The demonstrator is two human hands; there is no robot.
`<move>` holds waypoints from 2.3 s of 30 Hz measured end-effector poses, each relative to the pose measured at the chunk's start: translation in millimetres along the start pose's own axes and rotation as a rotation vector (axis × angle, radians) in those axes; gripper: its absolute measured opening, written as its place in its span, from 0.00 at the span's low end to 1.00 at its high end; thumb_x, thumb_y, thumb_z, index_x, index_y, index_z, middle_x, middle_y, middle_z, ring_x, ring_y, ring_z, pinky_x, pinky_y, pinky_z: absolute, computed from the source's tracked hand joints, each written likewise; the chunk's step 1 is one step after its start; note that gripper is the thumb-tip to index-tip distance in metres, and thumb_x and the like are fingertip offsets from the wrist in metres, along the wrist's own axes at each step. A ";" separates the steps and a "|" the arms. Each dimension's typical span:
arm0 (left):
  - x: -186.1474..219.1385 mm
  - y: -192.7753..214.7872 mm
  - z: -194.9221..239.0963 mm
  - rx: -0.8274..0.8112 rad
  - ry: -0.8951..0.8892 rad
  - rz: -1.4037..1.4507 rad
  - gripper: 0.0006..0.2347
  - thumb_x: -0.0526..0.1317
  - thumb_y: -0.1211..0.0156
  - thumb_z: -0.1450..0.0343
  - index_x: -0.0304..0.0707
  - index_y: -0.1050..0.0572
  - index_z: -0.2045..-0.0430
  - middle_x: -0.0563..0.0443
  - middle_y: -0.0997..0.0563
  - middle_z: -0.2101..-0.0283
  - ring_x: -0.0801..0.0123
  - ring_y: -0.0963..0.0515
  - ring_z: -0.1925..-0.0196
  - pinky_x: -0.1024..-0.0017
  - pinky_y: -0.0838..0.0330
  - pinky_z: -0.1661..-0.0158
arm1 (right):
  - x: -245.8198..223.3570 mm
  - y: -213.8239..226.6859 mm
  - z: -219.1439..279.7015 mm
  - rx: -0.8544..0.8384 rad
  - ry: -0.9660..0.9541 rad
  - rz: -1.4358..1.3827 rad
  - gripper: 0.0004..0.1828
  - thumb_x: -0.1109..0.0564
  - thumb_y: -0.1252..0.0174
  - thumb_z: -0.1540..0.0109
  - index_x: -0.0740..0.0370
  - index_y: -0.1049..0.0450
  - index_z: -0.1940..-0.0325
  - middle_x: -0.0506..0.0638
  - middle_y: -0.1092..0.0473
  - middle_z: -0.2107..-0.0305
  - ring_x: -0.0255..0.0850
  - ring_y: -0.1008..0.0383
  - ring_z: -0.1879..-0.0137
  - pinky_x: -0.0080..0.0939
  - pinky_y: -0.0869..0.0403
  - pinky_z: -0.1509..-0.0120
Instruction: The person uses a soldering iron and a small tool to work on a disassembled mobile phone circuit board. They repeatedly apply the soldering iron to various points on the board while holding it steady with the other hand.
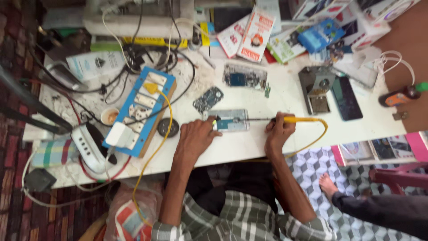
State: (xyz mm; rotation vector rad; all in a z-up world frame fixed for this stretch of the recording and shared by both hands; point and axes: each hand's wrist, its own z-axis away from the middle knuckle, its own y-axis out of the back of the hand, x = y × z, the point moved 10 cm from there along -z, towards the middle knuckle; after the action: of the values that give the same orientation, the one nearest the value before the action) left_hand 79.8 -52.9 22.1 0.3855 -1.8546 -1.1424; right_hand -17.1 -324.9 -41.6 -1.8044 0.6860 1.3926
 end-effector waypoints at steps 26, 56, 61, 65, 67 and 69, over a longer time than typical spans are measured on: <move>0.4 -55.1 -49.2 0.087 0.010 0.958 0.21 0.50 0.66 0.18 0.33 0.44 0.37 0.53 0.28 0.76 0.73 0.29 0.72 0.69 0.31 0.62 | 8.4 -0.8 1.1 -0.005 -0.016 -0.016 0.11 0.57 0.46 0.29 0.64 0.38 0.59 0.47 0.39 0.78 0.32 0.40 0.79 0.34 0.35 0.75; -6.3 -54.2 -36.4 0.159 -0.018 0.898 0.14 0.43 0.67 0.17 0.30 0.45 0.44 0.50 0.27 0.70 0.68 0.27 0.65 0.68 0.30 0.54 | 2.3 -0.2 1.1 0.022 -0.048 0.002 0.08 0.58 0.49 0.28 0.62 0.39 0.59 0.47 0.39 0.80 0.35 0.36 0.80 0.35 0.36 0.75; -5.4 -52.0 -35.5 0.175 -0.035 0.898 0.14 0.44 0.66 0.16 0.30 0.45 0.44 0.49 0.27 0.70 0.68 0.28 0.65 0.68 0.31 0.53 | 0.7 0.2 0.4 0.017 -0.043 -0.019 0.09 0.56 0.49 0.28 0.61 0.40 0.59 0.47 0.39 0.81 0.35 0.36 0.79 0.35 0.35 0.74; -6.1 -51.0 -33.7 0.185 -0.020 0.920 0.14 0.44 0.65 0.17 0.30 0.45 0.45 0.49 0.26 0.71 0.68 0.27 0.66 0.67 0.30 0.54 | 2.3 -0.1 1.6 0.007 -0.064 -0.027 0.09 0.56 0.50 0.29 0.61 0.40 0.59 0.48 0.38 0.82 0.35 0.36 0.80 0.35 0.35 0.74; -7.3 -52.9 -35.1 0.165 0.003 0.906 0.14 0.45 0.65 0.17 0.31 0.45 0.46 0.49 0.26 0.72 0.68 0.27 0.67 0.67 0.30 0.55 | 0.7 -2.3 2.6 -0.005 -0.052 -0.025 0.10 0.55 0.49 0.28 0.62 0.40 0.58 0.48 0.38 0.81 0.35 0.36 0.79 0.35 0.35 0.73; -7.5 -52.4 -34.0 0.165 0.002 0.904 0.14 0.45 0.66 0.17 0.31 0.44 0.46 0.49 0.26 0.72 0.68 0.26 0.67 0.66 0.29 0.55 | -3.7 -4.0 3.8 -0.017 -0.015 -0.026 0.11 0.55 0.49 0.27 0.62 0.40 0.58 0.47 0.38 0.79 0.34 0.35 0.78 0.35 0.34 0.72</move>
State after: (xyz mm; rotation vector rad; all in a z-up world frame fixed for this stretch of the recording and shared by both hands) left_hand 102.2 -94.3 -19.5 -0.3518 -1.8055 -0.3681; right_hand -17.1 -319.6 -37.6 -1.8082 0.6420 1.3978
